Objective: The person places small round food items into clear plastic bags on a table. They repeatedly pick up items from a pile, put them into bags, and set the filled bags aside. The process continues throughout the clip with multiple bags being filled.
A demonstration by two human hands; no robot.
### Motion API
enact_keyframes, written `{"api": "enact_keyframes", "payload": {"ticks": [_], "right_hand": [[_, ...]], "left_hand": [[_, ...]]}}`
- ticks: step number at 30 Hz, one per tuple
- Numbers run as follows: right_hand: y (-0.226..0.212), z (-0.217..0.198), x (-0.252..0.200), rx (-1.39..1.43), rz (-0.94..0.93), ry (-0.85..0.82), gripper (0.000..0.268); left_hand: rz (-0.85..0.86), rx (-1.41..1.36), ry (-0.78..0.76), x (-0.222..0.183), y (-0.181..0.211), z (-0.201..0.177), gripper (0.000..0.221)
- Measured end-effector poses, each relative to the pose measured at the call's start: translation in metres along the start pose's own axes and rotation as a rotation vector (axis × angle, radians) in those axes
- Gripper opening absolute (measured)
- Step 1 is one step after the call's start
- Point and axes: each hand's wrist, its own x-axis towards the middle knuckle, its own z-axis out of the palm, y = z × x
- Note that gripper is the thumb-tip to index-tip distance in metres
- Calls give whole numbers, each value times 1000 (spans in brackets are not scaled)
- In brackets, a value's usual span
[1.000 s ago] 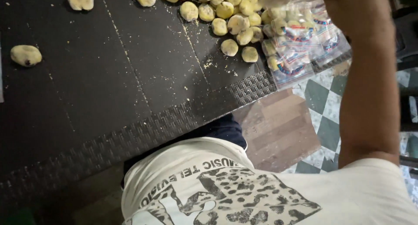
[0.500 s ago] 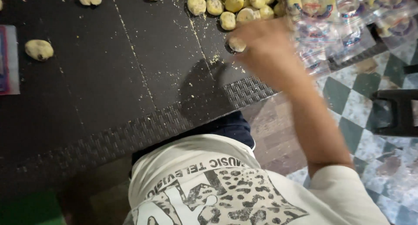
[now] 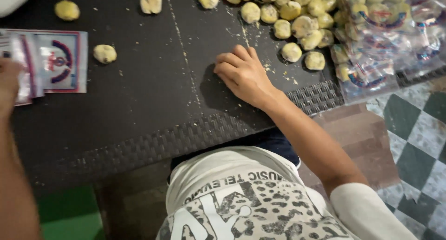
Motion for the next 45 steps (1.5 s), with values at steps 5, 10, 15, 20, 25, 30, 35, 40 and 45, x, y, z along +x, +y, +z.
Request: {"api": "enact_keyframes", "payload": {"ticks": [5,10,15,20,25,30,35,40,45], "right_hand": [[-2,2,0,-30,-3,11,9],[1,5,-4,-57,23,-13,6],[-1,4,-2,-6,38,21,7],[-43,-8,20,299,351,39,22],[-53,-2,9,519,510,139,14],[-7,-21,-29,-159,307,143,12],[15,-65,-53,-786,320,-57,56],[39,-60,-74,-729,307,-64,56],[51,-42,-81,-389,317,108,25]], "left_hand": [[-32,-42,63,-58,179,-73,22],[-163,-179,139,-72,217,-72,26],[-32,-358,138,-78,241,-72,23],[351,-135,39,-179,511,-77,11],[647,-423,-12,-208,578,-35,14],[566,-254,212,-189,565,-34,22],[658,81,418,-190,587,-1,16],[739,9,179,-201,572,31,24],[716,56,5,-198,550,16,32]]}}
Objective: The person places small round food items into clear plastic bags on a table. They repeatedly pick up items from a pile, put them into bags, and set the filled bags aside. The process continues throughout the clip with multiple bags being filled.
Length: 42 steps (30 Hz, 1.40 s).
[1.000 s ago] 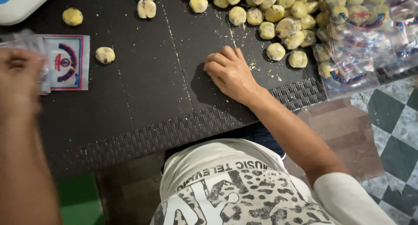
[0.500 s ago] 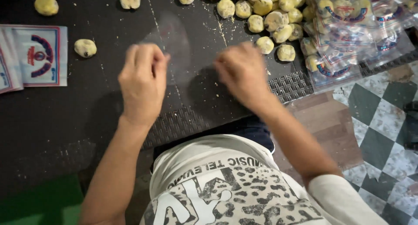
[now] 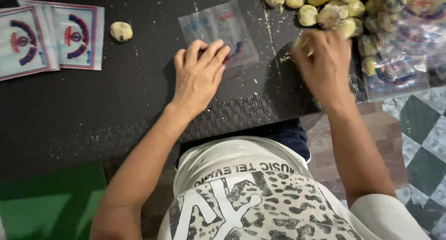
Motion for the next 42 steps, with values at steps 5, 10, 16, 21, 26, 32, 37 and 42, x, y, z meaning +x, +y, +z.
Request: {"api": "enact_keyframes", "payload": {"ticks": [5,10,16,21,26,32,37,42], "right_hand": [[-91,-16,22,480,141,-127,25],[-102,3,25,432,203,-131,35],[-111,-19,29,739,275,-215,37],[-12,-36,28,-180,81,110,41],[51,-19,0,-118,174,-47,40],[-62,-58,29,319,322,-227,30],[-104,-20,26,445,232,-257,31],[-108,-32,22,717,294,-163,22]], "left_hand": [[46,36,161,3,14,24,30],[18,96,207,6,33,29,36],[40,24,169,8,32,25,39],[-30,0,37,15,36,11,42],[-90,-267,72,26,39,11,39],[-153,-202,108,25,41,17,27],[-140,-167,88,23,44,15,30],[-83,-92,89,21,44,10,32]]}}
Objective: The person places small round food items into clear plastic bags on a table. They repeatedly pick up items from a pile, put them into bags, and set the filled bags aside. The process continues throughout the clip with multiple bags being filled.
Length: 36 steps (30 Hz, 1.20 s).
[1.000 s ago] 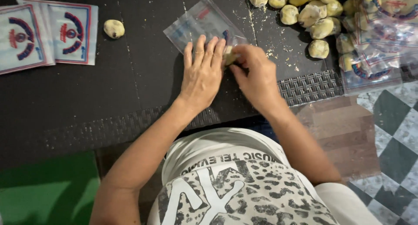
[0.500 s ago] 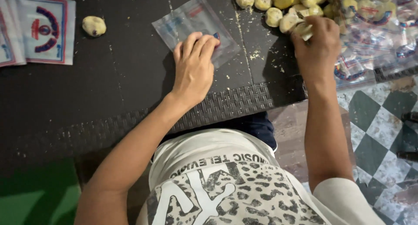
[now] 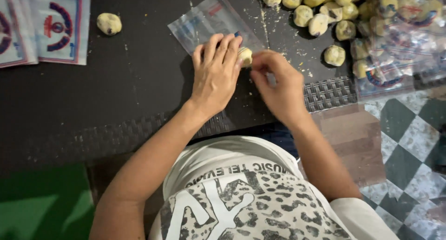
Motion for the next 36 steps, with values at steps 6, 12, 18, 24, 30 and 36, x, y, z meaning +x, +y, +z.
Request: {"api": "enact_keyframes", "payload": {"ticks": [6,12,18,24,30,36], "right_hand": [[91,-72,22,-818,-225,236,32],[116,-80,37,-709,-352,81,17],[7,-55,19,-71,107,-162,25],[-8,-19,28,-88,260,-209,36],[10,-10,1,-290,56,-135,45],[12,-2,6,-337,-213,-75,20]], "left_hand": [[76,136,-1,5,1,2,54],[80,42,116,8,1,-1,27],[27,135,83,10,2,0,40],[14,65,110,8,1,-2,23],[23,106,128,6,1,-7,24],[48,124,136,5,1,-7,19]]}}
